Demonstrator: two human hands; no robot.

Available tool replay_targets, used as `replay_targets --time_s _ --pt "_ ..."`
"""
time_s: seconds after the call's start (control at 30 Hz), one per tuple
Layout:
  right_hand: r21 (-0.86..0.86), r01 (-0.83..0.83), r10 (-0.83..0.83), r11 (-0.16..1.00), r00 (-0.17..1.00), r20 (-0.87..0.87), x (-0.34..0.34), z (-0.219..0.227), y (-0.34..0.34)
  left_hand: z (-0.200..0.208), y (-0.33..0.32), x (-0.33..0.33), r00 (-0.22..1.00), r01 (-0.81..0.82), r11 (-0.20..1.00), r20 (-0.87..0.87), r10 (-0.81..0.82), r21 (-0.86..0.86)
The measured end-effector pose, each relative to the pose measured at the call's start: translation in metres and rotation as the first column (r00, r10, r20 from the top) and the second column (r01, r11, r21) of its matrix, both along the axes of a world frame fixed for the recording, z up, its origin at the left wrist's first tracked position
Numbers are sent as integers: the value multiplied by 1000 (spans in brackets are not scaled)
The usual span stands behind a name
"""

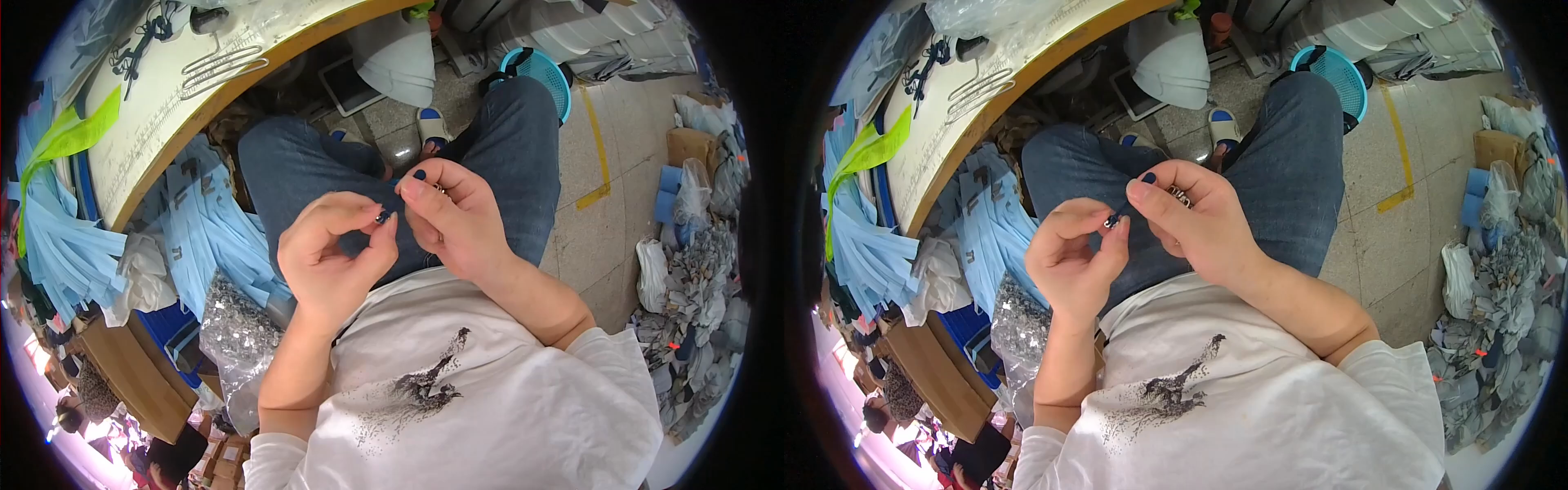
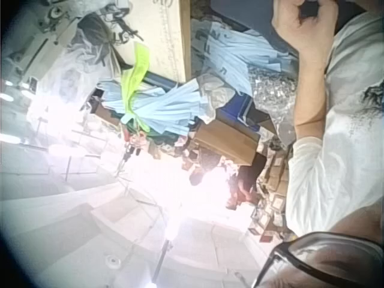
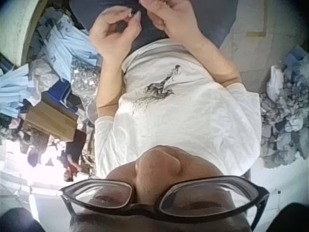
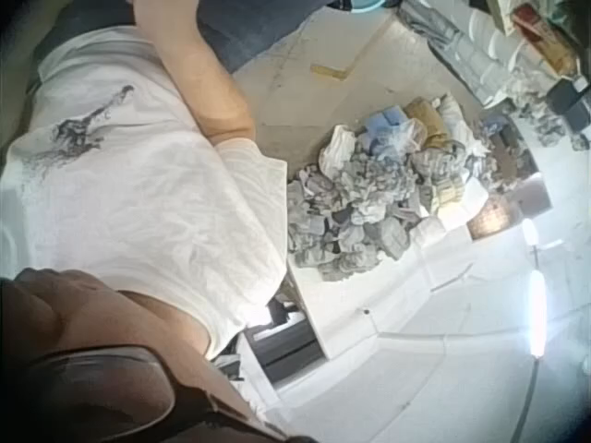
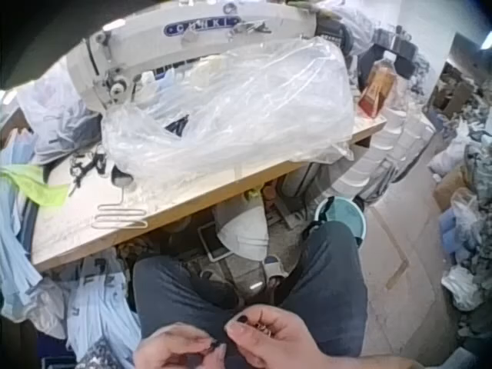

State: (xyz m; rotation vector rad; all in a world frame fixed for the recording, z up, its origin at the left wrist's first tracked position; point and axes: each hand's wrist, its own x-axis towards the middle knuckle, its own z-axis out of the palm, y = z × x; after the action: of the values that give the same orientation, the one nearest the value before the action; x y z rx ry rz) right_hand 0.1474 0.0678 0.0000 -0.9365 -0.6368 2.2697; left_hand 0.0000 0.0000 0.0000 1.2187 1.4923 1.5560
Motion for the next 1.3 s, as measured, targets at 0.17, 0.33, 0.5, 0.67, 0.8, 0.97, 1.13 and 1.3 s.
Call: replay_targets --time_s 0.17,0.33,0.5,0.67,0.8,0.97,1.13,1.3 --pt "11 19 -19 1000 1000 -23 -3 -3 4 -6 3 0 993 -3 998 115 -5 70" --pt "-5 27 -27 1000 1000 -7 -4 0 4 -9 -1 7 966 -20 999 257 8 43" --pt "-135 -51 50 990 999 -8 -1 -3 2 -6 1 9 931 -18 999 366 3 38" --pt "-278 -162 90 947 963 -256 6 1 6 59 57 -37 970 -111 915 -160 186 389" --pt "-287 -249 139 925 925 -354 2 -7 2 131 146 -82 934 -136 915 -259 247 380" --pt "-301 -232 159 925 956 -247 4 -1 6 148 184 -103 890 -83 983 -431 147 164" --pt "-261 -187 155 947 978 -138 9 -1 6 85 157 -217 641 -444 852 -567 518 277" --pt "-243 -301 281 922 953 -114 -2 -1 4 52 117 -259 419 -640 767 -862 286 -56"
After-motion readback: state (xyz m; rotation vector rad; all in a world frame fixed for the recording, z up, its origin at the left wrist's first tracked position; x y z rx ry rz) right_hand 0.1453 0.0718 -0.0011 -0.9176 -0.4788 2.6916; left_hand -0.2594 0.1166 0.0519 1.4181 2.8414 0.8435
